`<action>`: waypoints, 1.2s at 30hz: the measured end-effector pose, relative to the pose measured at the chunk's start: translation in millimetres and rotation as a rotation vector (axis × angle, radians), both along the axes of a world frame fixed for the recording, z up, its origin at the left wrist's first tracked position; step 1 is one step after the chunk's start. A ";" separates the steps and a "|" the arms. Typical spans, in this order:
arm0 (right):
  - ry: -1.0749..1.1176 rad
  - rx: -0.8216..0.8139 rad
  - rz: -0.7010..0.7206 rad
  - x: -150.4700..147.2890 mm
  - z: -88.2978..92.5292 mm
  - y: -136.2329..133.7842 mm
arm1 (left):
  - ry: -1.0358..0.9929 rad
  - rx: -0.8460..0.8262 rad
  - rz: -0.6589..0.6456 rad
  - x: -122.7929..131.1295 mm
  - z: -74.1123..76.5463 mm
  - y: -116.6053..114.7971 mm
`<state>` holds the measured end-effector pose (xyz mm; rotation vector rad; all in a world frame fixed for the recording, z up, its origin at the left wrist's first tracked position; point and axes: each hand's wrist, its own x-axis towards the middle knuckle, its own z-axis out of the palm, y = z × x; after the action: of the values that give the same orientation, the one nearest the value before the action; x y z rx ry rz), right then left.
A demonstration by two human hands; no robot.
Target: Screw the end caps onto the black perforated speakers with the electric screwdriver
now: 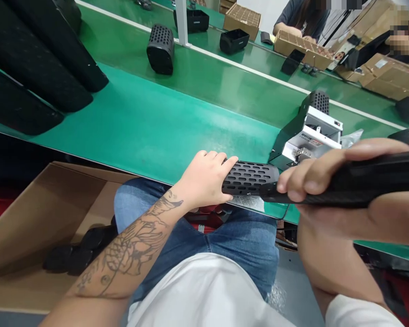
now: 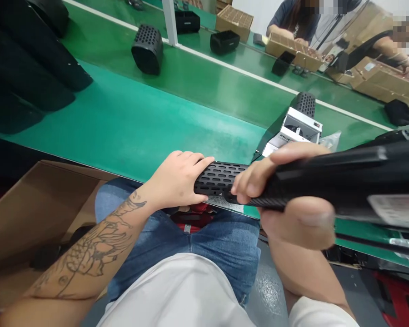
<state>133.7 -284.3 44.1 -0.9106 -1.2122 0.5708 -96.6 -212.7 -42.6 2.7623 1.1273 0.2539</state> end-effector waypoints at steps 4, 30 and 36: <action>0.060 0.129 0.265 -27.3 -17.7 19.8 | 0.014 -0.003 0.005 1.0 1.8 -1.0; -0.032 0.091 0.391 -35.2 -30.5 30.2 | -0.003 -0.002 0.008 3.9 2.2 -2.6; 0.004 0.052 0.445 -37.5 -30.9 32.7 | -0.004 -0.008 0.006 4.3 3.5 -3.6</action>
<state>96.1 -251.5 13.1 -0.5944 -1.4288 0.8892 -92.3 -216.3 -39.1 2.7509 1.1327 0.2550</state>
